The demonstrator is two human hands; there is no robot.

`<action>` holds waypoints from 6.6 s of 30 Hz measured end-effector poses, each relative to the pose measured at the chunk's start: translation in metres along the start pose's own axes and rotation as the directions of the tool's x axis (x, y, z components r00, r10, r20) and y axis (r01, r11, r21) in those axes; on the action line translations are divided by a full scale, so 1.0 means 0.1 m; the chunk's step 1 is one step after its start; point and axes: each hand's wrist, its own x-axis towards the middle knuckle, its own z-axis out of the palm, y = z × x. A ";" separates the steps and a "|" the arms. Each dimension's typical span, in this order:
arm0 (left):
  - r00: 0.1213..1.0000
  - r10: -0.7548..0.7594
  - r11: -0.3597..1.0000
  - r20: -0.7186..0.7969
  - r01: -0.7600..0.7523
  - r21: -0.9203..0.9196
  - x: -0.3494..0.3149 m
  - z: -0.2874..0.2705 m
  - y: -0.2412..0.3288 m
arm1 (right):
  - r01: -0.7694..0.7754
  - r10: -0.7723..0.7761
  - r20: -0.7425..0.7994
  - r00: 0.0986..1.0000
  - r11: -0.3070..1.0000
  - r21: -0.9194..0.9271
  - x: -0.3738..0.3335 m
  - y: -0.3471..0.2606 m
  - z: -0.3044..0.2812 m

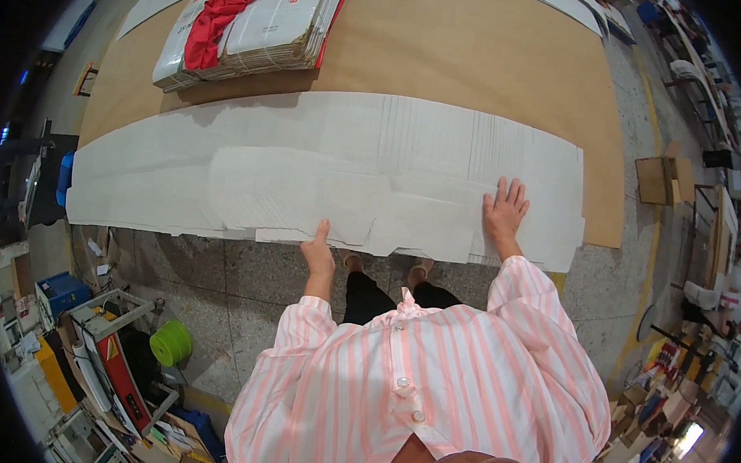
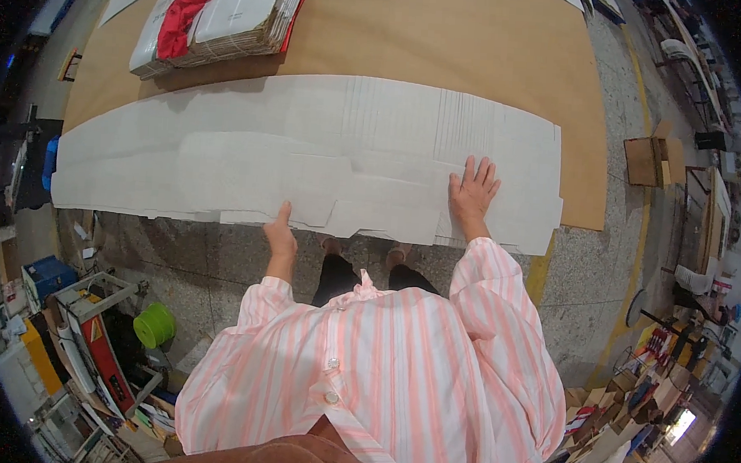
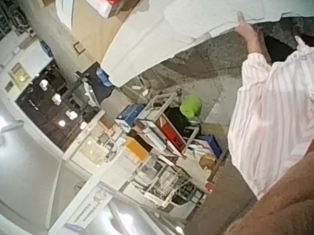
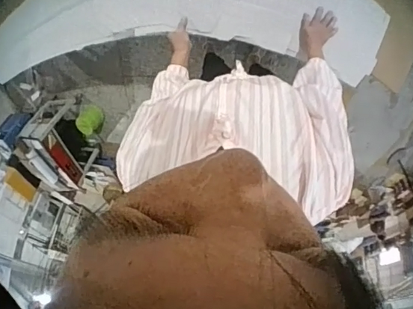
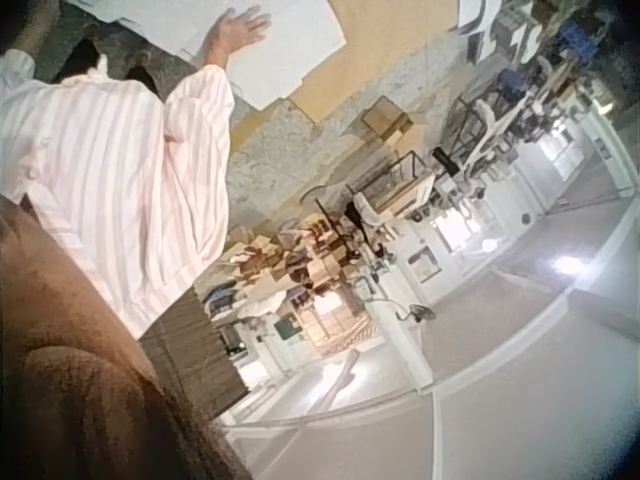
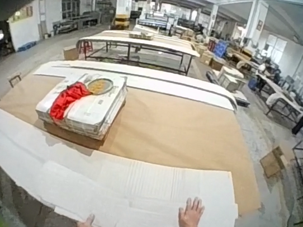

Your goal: Sorting and counting flat cardboard packaging products on a large worktable.

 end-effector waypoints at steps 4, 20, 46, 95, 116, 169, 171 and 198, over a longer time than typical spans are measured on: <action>0.969 -0.240 0.929 0.065 0.249 -0.273 0.07 -0.03 0.03 | -0.001 0.000 -0.014 1.000 1.000 -0.014 -0.01 0.01 0.00; 0.998 0.010 0.998 -0.056 -0.007 0.059 0.03 -0.01 0.04 | -0.009 0.010 0.025 1.000 0.999 -0.053 0.04 0.01 0.01; 0.972 -0.217 0.674 0.085 0.212 -0.707 0.39 -0.21 0.02 | -0.018 0.021 0.020 1.000 0.993 -0.114 0.03 0.17 0.09; 0.996 0.091 0.967 -0.007 -0.090 -0.240 -0.39 0.43 -0.03 | -0.097 0.094 0.041 0.995 0.993 0.065 -0.09 0.57 -0.07; 0.994 0.111 0.841 -0.003 -0.092 0.533 0.06 0.24 0.47 | -0.182 0.186 0.116 0.976 0.982 -0.040 -0.05 0.58 -0.01; 0.963 0.260 0.789 -0.076 -0.166 0.591 0.37 0.02 0.21 | -0.060 0.060 0.037 0.998 0.998 -0.009 0.04 0.71 -0.21; 0.972 0.171 0.572 -0.159 0.033 0.819 0.37 0.08 0.19 | -0.062 0.063 0.029 0.998 0.998 -0.015 0.04 0.72 -0.20; 0.997 -0.074 0.990 -0.036 0.069 -0.121 0.44 -0.14 0.12 | -0.104 0.105 0.116 0.988 0.994 -0.011 0.05 0.65 -0.16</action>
